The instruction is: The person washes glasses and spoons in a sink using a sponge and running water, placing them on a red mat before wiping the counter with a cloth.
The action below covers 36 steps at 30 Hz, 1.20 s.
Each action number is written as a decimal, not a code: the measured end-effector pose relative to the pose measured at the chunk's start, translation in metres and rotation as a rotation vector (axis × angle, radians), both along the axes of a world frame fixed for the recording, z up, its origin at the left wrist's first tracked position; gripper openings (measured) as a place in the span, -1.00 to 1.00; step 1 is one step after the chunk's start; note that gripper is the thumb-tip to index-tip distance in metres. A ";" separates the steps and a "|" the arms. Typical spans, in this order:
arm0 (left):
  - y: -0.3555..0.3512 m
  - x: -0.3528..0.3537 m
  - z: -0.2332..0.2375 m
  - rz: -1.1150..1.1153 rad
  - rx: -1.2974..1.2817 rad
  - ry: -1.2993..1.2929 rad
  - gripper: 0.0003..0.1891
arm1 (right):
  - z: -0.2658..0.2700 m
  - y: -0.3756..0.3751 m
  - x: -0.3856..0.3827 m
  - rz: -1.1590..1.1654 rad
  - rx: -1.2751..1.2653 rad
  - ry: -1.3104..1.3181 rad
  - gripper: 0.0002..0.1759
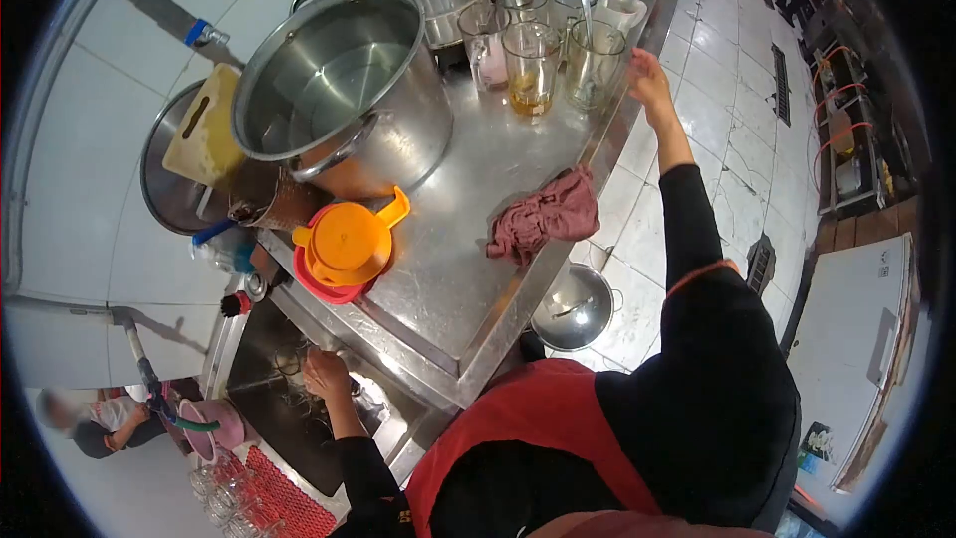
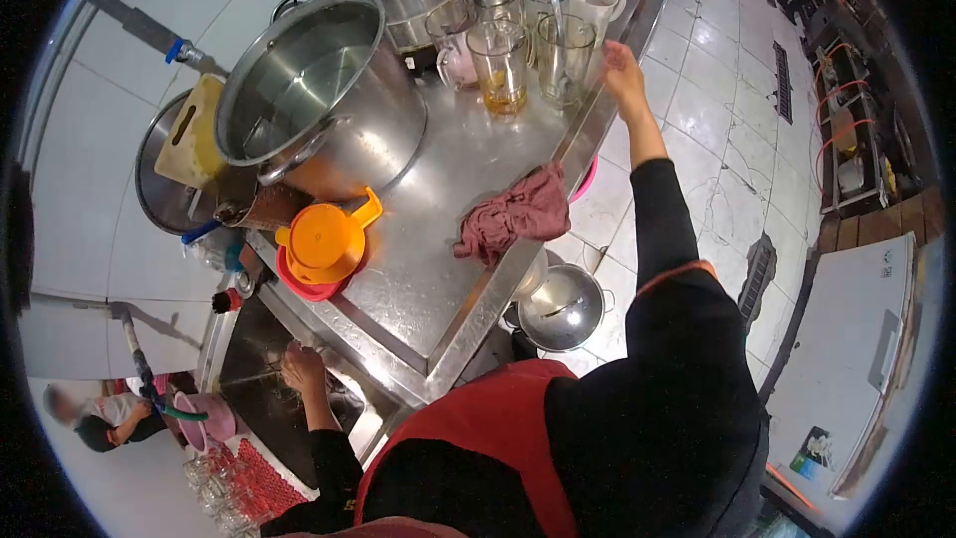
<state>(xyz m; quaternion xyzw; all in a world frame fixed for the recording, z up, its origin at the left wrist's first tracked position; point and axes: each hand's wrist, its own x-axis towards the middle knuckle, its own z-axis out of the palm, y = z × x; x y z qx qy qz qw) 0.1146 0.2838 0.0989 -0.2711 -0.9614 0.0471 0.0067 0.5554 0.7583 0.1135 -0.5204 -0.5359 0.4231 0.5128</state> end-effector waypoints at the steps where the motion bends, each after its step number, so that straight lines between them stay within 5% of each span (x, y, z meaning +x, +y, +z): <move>1: 0.012 0.016 0.017 -0.004 0.115 0.070 -0.77 | -0.002 0.006 -0.002 -0.001 -0.001 0.006 -0.48; 4: 0.032 0.029 0.024 -0.184 0.395 0.096 -0.74 | -0.011 0.019 -0.014 0.136 -0.169 0.219 -0.36; 6: 0.058 0.056 0.036 -0.283 0.505 -0.072 -0.70 | -0.033 0.016 -0.022 0.271 -0.148 0.043 -0.43; 8: 0.087 0.077 0.027 -0.584 0.660 -0.119 -0.68 | -0.042 0.021 -0.022 0.238 -0.065 -0.105 -0.46; 11: 0.141 0.140 0.039 -1.036 0.727 -0.376 -0.60 | -0.014 0.021 -0.026 -0.036 -0.176 0.132 -0.47; 13: 0.170 0.182 0.035 -1.314 0.649 -0.426 -0.50 | -0.001 0.029 -0.031 -0.008 0.100 0.234 -0.54; 18: 0.200 0.240 0.010 -1.339 0.265 -0.401 -0.46 | 0.007 0.025 -0.016 0.293 -0.177 0.066 -0.55; 22: 0.200 0.221 -0.012 -1.364 0.423 -0.429 -0.62 | -0.015 0.009 -0.017 0.563 -0.200 0.072 -0.40; 24: 0.198 0.218 -0.005 -1.359 0.549 -0.342 -0.71 | -0.023 0.006 -0.034 0.459 -0.193 0.001 -0.44; 26: 0.193 0.210 -0.004 -1.273 0.458 -0.401 -0.82 | -0.039 0.018 -0.052 0.216 0.293 -0.239 -0.29; 30: 0.170 0.197 0.013 -1.279 0.381 -0.447 -0.83 | -0.041 0.049 -0.077 0.464 0.307 0.097 -0.09; 36: 0.135 0.181 0.023 -1.165 0.205 -0.463 -0.82 | -0.056 0.073 -0.085 0.402 0.147 0.003 -0.45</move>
